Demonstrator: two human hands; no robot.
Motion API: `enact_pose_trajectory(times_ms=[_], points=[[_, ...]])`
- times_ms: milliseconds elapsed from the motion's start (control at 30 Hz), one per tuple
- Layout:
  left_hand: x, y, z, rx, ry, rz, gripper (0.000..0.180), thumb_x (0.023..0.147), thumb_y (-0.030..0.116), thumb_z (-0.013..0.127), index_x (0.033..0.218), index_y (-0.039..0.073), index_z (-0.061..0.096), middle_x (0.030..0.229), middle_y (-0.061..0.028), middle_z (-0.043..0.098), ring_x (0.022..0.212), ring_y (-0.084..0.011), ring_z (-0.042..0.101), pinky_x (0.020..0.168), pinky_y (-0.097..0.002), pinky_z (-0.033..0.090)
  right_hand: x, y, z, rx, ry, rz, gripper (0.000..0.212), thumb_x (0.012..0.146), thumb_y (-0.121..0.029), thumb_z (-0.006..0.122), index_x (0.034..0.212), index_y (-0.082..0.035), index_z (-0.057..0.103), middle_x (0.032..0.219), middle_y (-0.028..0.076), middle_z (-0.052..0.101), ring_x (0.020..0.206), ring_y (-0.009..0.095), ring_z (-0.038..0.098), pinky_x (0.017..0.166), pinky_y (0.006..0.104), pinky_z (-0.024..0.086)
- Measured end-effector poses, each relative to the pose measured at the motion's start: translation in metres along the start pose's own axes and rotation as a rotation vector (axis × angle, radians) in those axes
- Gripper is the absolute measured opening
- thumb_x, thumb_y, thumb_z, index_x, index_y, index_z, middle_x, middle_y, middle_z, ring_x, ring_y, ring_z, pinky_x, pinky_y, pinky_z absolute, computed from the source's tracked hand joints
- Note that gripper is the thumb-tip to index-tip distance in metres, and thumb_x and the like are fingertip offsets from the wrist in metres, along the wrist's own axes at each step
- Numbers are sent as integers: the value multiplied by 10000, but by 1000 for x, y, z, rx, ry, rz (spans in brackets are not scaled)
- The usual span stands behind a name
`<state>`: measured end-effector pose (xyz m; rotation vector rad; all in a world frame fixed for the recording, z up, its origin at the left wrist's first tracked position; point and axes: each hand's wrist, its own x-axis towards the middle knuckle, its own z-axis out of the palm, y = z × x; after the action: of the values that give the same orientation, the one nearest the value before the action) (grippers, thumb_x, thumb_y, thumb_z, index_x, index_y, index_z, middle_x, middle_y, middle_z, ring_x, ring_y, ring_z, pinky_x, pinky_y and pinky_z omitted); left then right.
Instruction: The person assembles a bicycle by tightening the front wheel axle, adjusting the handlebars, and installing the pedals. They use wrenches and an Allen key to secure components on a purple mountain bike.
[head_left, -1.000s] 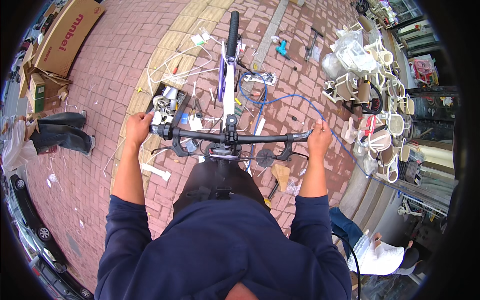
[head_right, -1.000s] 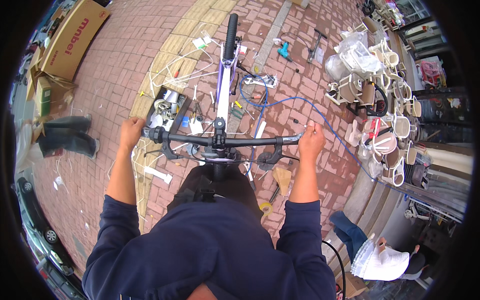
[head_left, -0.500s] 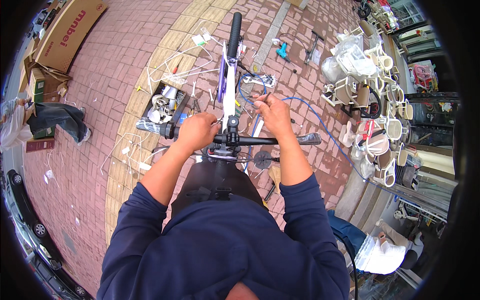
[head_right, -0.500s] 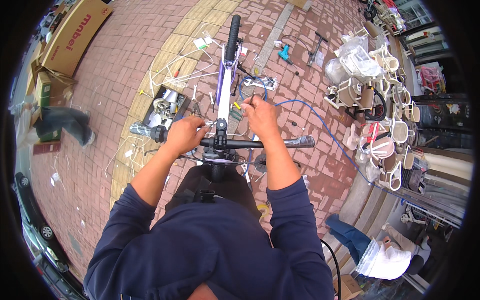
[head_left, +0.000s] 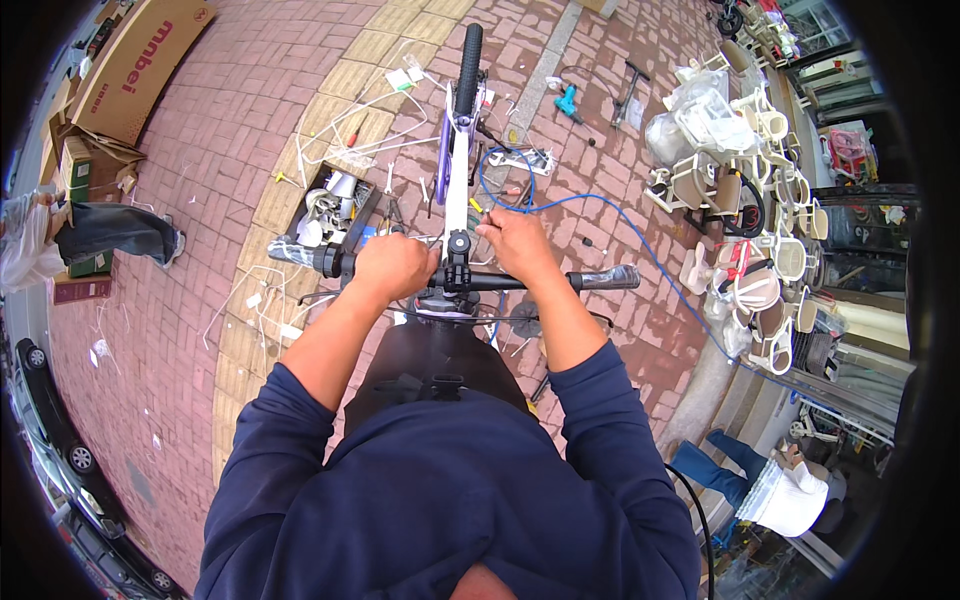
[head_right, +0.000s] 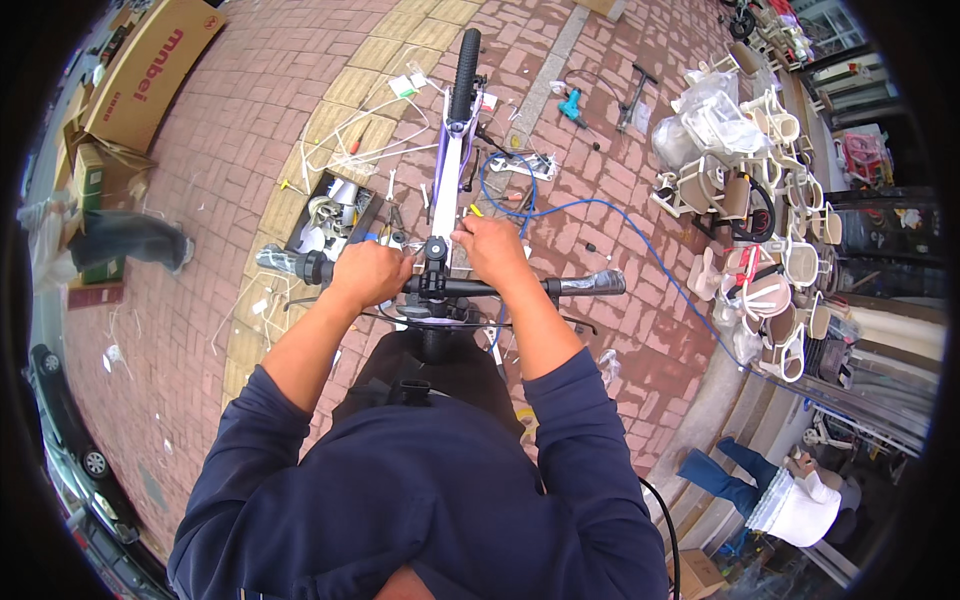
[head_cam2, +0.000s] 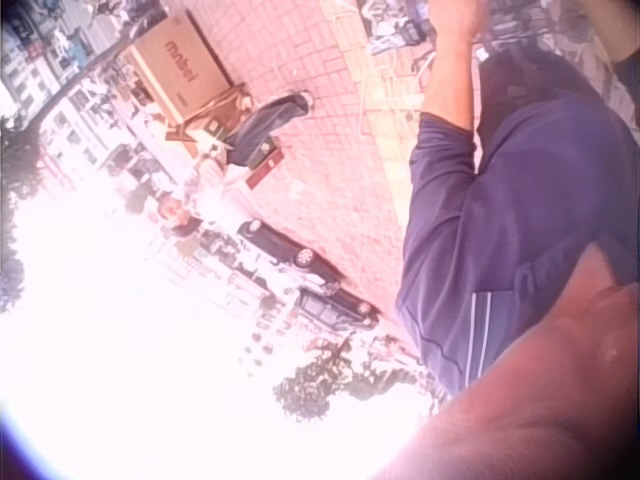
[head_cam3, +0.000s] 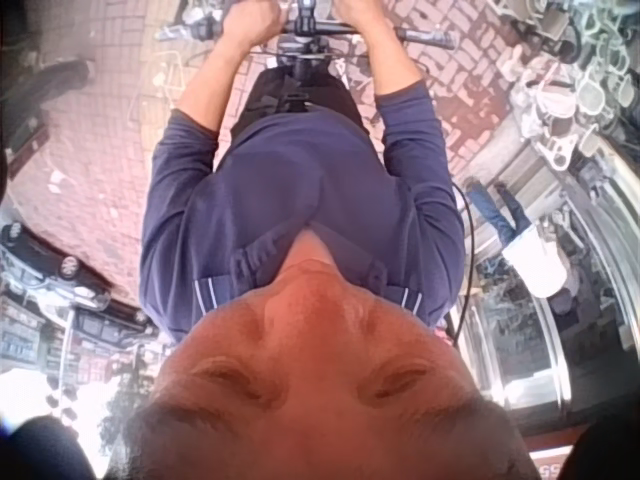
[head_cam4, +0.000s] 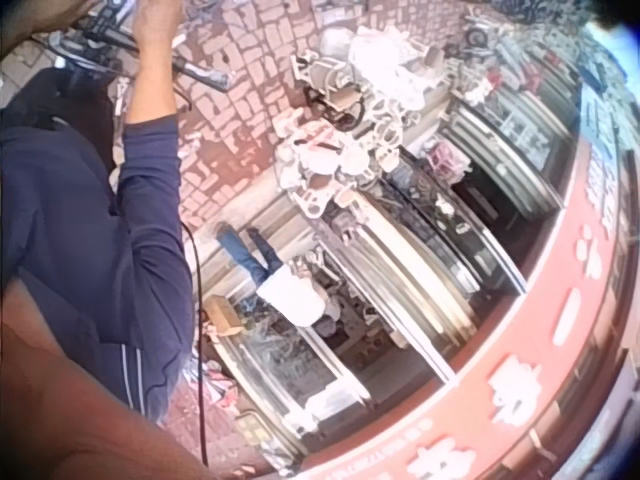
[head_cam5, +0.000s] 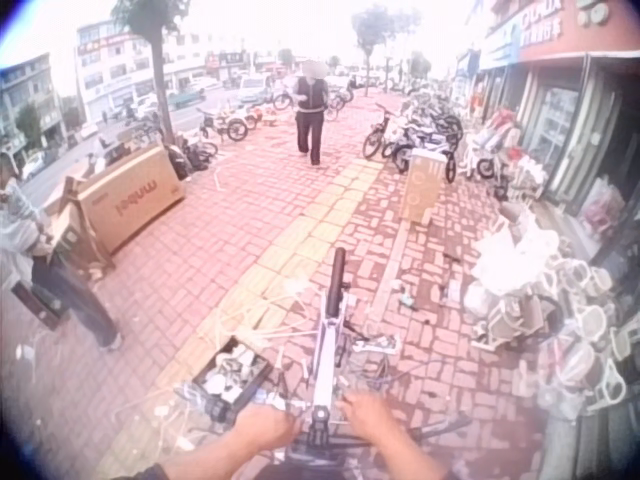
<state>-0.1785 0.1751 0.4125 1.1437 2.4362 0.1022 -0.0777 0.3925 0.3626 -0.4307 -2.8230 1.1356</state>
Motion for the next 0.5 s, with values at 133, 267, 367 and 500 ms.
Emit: enact_pose_trajectory(times_ms=[133,267,367,500], points=[[4,-4,4,-230,46,-103,396,1000,372,612,913,23,778,876,-199,768,855,-409,747,816,-524,587,5,4,3,71,151,-58,197,954,-176,737,1077,-25,769,890,136,753,805,277,743,752,368,563],[24,-16,14,-573,230,-69,357,977,304,673,1075,-24,769,985,-209,779,935,-414,745,880,-506,572,19,-2,6,790,49,211,219,1036,-130,654,1136,51,724,972,88,753,877,155,746,788,290,598],[41,-21,22,-774,243,-53,348,984,250,676,1215,3,754,1004,-194,787,898,-308,765,843,-415,574,36,-8,9,831,19,230,203,1015,-113,655,1114,57,702,971,108,761,855,180,760,748,292,607],[57,-24,28,-1053,-48,-69,332,978,200,691,1235,-2,753,910,-126,774,783,-165,708,735,-331,552,55,-10,13,717,-151,245,170,1000,-101,657,1086,44,681,924,95,744,787,165,743,712,301,600]])
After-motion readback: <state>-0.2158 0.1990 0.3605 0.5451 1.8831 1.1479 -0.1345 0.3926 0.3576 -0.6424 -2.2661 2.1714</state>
